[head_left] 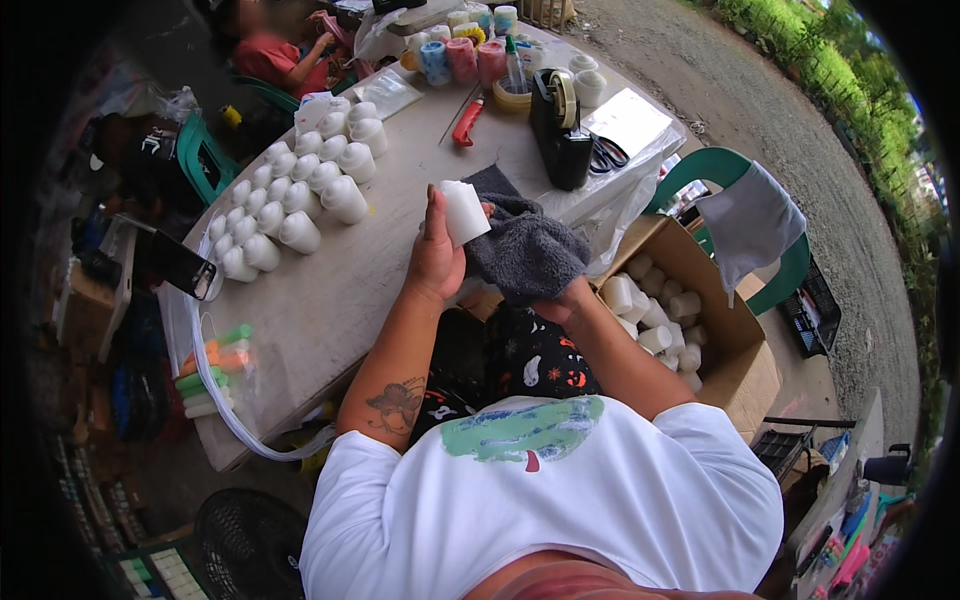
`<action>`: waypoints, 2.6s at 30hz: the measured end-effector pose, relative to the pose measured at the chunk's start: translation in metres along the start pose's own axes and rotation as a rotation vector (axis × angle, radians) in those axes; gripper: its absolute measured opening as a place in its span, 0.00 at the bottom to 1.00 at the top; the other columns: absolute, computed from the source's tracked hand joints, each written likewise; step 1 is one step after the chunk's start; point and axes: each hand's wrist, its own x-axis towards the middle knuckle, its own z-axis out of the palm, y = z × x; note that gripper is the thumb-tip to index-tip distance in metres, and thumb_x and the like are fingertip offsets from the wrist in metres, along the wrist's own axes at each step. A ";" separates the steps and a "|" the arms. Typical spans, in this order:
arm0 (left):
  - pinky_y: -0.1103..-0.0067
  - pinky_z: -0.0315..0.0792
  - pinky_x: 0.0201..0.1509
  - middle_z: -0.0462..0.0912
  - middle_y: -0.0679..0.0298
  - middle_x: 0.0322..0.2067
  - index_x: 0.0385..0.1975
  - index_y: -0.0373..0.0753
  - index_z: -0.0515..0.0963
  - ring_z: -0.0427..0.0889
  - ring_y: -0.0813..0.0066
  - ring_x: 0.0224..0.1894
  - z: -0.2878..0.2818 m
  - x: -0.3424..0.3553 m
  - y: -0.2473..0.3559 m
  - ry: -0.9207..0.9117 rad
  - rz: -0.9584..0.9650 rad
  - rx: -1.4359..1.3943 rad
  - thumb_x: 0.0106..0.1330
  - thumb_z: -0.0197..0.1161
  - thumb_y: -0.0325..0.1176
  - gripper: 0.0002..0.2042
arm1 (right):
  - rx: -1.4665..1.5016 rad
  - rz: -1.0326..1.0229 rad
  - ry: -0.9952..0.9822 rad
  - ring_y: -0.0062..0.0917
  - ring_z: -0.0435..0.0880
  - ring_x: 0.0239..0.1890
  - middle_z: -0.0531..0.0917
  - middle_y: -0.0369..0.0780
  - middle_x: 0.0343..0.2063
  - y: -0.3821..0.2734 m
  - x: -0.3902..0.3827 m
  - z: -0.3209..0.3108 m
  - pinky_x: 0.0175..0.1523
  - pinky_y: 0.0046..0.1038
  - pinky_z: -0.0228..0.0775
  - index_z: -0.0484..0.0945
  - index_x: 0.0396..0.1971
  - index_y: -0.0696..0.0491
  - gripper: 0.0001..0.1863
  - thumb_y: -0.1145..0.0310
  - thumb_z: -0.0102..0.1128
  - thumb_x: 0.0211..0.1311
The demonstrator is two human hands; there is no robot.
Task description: The person trims the base of small white ceramic objects using a utility knife and wipes them with a cloth. The person handles the objects one at a time, scrapes the bottom edge, and places the finished items on the table.
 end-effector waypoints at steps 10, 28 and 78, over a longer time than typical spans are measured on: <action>0.58 0.54 0.66 0.66 0.51 0.56 0.55 0.36 0.68 0.61 0.45 0.62 0.012 -0.015 -0.011 -0.030 0.780 1.502 0.65 0.56 0.54 0.29 | 0.038 -0.053 -0.288 0.32 0.76 0.55 0.76 0.42 0.54 -0.022 0.002 0.005 0.61 0.36 0.67 0.68 0.58 0.51 0.30 0.45 0.47 0.66; 0.74 0.74 0.54 0.80 0.60 0.45 0.50 0.35 0.74 0.78 0.74 0.50 0.027 -0.020 -0.013 -0.551 -0.319 0.357 0.54 0.69 0.27 0.21 | -0.087 -0.281 -0.303 0.34 0.79 0.51 0.78 0.45 0.50 -0.092 -0.057 0.029 0.59 0.38 0.70 0.71 0.54 0.54 0.26 0.49 0.46 0.67; 0.65 0.49 0.71 0.56 0.47 0.66 0.68 0.38 0.45 0.55 0.52 0.69 0.062 -0.051 0.013 -0.512 0.464 0.848 0.45 0.77 0.45 0.54 | -0.282 -0.361 0.098 0.29 0.82 0.39 0.80 0.39 0.38 -0.058 -0.025 -0.013 0.46 0.32 0.75 0.74 0.43 0.51 0.12 0.60 0.52 0.65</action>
